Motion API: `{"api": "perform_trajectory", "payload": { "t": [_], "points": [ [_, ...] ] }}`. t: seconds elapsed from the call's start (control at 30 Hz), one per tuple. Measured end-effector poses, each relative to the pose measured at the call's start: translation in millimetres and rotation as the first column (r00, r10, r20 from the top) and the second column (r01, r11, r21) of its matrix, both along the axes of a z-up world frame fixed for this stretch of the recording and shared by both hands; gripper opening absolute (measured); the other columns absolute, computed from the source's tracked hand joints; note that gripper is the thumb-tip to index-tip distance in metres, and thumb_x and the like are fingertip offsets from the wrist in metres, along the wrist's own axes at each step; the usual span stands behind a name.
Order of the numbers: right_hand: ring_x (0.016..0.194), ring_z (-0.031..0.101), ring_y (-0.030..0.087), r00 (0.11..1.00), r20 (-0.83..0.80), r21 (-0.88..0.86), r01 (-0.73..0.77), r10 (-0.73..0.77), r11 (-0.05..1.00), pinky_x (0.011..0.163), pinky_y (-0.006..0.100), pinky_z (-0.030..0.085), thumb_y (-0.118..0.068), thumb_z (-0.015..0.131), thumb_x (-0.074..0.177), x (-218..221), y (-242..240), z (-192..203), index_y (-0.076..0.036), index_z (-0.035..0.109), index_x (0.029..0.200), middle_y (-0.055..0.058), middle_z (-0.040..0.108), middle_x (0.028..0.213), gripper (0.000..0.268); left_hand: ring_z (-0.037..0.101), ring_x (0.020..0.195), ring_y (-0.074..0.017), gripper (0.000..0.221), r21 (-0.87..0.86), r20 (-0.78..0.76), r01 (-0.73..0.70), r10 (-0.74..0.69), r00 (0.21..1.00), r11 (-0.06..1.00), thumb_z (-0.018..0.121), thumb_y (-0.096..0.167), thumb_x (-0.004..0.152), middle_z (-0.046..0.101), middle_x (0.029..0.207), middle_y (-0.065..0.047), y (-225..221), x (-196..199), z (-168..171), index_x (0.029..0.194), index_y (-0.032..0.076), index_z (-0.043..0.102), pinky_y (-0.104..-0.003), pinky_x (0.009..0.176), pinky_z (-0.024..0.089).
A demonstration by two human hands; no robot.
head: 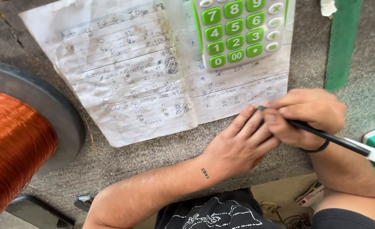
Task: Measuring wire diameter with a micrometer, calculating specifications, and preparing motor components for repair.
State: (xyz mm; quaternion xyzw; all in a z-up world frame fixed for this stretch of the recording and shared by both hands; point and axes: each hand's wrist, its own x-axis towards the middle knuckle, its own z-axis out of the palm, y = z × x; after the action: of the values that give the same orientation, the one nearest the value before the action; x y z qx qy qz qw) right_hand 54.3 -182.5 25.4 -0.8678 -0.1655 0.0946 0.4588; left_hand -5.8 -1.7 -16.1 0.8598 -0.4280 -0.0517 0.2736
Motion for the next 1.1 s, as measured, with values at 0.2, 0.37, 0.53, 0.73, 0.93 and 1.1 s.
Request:
{"api": "perform_trajectory", "payload": {
  "t": [0.2,0.37,0.53,0.73,0.93,1.1],
  "points": [
    [0.078,0.077,0.030,0.991,-0.076,0.115,0.117,-0.109,0.986,0.072,0.034,0.063,0.001,0.079,0.087,-11,13,-22,0.001,0.060,0.085,0.021,0.073,0.086,0.018,0.053,0.142,-0.0368,0.045,0.023,-0.053,0.020,-0.019,0.998,1.000,0.066,0.035,0.090,0.060,0.147,-0.010,-1,-11,-4,0.134,0.026,0.057,-0.049,0.132,0.027],
    [0.075,0.076,0.029,0.993,-0.033,0.113,0.113,-0.110,0.987,0.070,0.037,0.062,0.003,0.080,0.086,-14,13,-28,0.000,0.060,0.080,0.014,0.070,0.078,0.021,0.057,0.139,-0.0311,0.042,0.089,0.041,-0.120,0.117,0.992,0.989,0.064,0.033,0.095,0.063,0.145,-0.006,3,-11,6,0.136,0.027,0.057,-0.053,0.127,0.032],
    [0.069,0.075,0.028,0.999,0.029,0.121,0.026,-0.029,0.992,0.065,0.036,0.063,0.005,0.080,0.084,-6,20,-26,0.002,0.061,0.077,0.014,0.070,0.072,0.021,0.057,0.138,-0.0355,0.043,0.092,0.058,-0.108,0.103,0.993,0.990,0.063,0.036,0.095,0.063,0.145,-0.010,1,-21,-1,0.137,0.028,0.058,-0.059,0.127,0.030],
    [0.073,0.074,0.031,0.989,0.065,0.033,0.130,-0.132,0.991,0.069,0.039,0.062,0.010,0.081,0.088,-20,13,-34,0.003,0.058,0.082,0.021,0.070,0.078,0.025,0.052,0.144,-0.0345,0.048,0.112,0.084,-0.097,0.088,0.993,0.989,0.062,0.038,0.096,0.059,0.150,-0.007,2,-14,3,0.142,0.026,0.055,-0.058,0.128,0.028],
    [0.061,0.069,0.021,0.991,-0.129,-0.146,-0.056,0.037,0.988,0.053,0.029,0.049,-0.014,0.067,0.096,3,35,-1,-0.006,0.068,0.065,0.009,0.072,0.073,0.032,0.048,0.145,-0.0381,0.059,0.178,0.097,-0.019,0.002,0.995,0.984,0.061,0.060,0.095,0.054,0.157,-0.007,0,-30,-10,0.148,0.035,0.052,-0.065,0.126,0.021],
    [0.074,0.077,0.026,1.000,-0.006,0.037,-0.020,0.021,0.999,0.068,0.034,0.061,-0.007,0.085,0.082,-7,34,-17,-0.002,0.065,0.077,0.015,0.073,0.076,0.021,0.049,0.140,-0.0340,0.069,0.257,0.058,0.040,-0.057,0.997,0.966,0.042,0.081,0.096,0.054,0.155,-0.007,-4,-32,-12,0.149,0.037,0.043,-0.052,0.115,0.040]
  ]
}}
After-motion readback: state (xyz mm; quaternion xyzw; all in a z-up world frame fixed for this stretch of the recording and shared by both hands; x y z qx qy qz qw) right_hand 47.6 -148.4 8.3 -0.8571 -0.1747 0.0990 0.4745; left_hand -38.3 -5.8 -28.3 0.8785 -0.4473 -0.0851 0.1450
